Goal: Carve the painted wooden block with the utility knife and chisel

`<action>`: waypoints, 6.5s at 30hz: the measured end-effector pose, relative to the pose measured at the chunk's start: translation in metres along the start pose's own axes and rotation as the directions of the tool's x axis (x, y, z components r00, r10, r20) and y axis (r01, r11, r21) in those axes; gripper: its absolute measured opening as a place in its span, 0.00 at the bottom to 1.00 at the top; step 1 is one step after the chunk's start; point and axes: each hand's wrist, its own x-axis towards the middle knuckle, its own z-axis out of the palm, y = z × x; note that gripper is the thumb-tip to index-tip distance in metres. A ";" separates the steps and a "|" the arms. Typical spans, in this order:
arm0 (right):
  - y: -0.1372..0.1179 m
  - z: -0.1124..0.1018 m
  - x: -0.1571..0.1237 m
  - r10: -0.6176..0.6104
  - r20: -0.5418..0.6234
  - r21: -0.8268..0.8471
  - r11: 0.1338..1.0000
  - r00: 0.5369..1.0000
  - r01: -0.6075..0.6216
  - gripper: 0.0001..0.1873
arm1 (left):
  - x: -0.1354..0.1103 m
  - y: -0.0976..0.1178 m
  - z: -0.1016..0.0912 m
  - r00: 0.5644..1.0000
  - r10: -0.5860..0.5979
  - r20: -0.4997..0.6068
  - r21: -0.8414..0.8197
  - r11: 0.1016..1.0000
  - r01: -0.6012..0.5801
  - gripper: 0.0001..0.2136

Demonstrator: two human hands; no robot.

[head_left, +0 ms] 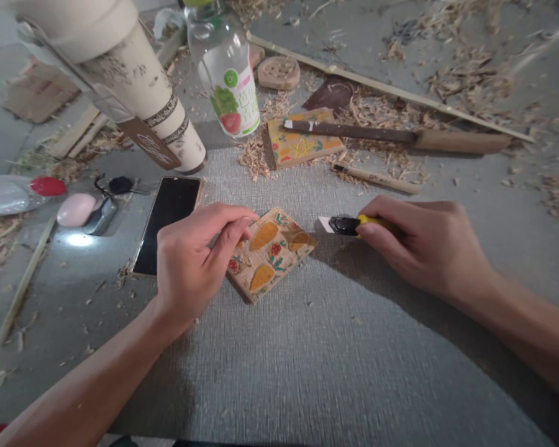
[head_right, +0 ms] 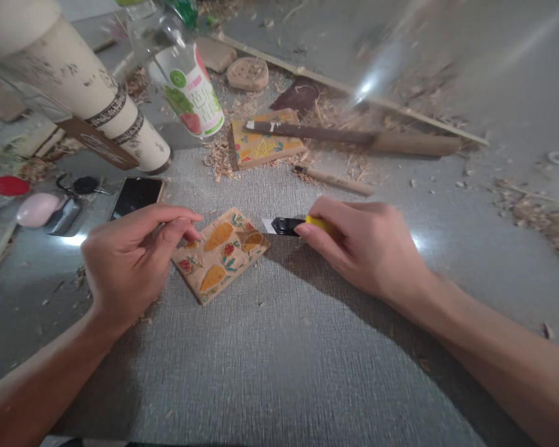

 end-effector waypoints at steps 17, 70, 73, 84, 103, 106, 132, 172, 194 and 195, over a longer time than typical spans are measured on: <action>0.003 0.002 -0.004 -0.003 -0.003 -0.012 1.000 1.000 0.003 0.19 | 0.001 0.002 -0.001 0.979 0.164 0.124 -0.172 0.975 -0.141 0.16; 0.002 0.002 -0.002 -0.039 0.003 -0.035 0.999 0.999 0.039 0.16 | -0.004 0.003 0.004 0.973 0.232 0.007 -0.036 0.972 -0.232 0.08; 0.002 0.002 -0.002 -0.036 0.002 -0.031 0.999 0.999 0.036 0.16 | -0.003 0.001 0.003 0.982 0.179 -0.057 0.056 0.983 -0.176 0.08; 0.001 0.002 -0.001 -0.011 0.005 -0.049 0.999 1.000 0.011 0.18 | 0.001 0.006 0.004 0.825 0.387 0.412 0.012 0.903 -0.430 0.03; 0.005 0.005 -0.006 0.024 0.007 -0.064 0.998 1.000 -0.023 0.20 | -0.005 0.008 0.010 0.863 0.327 0.385 0.009 0.934 -0.358 0.03; 0.006 0.006 -0.006 0.021 0.007 -0.066 0.998 1.000 -0.021 0.19 | -0.005 0.009 0.010 0.868 0.313 0.386 0.040 0.934 -0.355 0.04; 0.003 0.003 -0.003 0.038 0.030 -0.047 0.998 0.999 -0.036 0.18 | 0.007 -0.021 0.007 0.857 -0.470 -0.212 -0.494 0.808 0.321 0.02; 0.006 0.005 -0.006 -0.027 0.013 -0.072 0.997 1.000 0.028 0.18 | 0.000 0.000 0.003 0.964 -0.252 -0.085 -0.321 0.923 0.213 0.05; 0.002 0.004 -0.001 -0.045 0.007 -0.068 0.997 0.999 0.046 0.18 | 0.002 0.036 -0.037 0.704 0.648 0.290 0.108 0.709 -0.697 0.18; 0.002 0.004 -0.001 -0.047 0.010 -0.074 0.996 0.999 0.047 0.18 | 0.003 0.035 -0.036 0.705 0.653 0.278 0.107 0.708 -0.698 0.19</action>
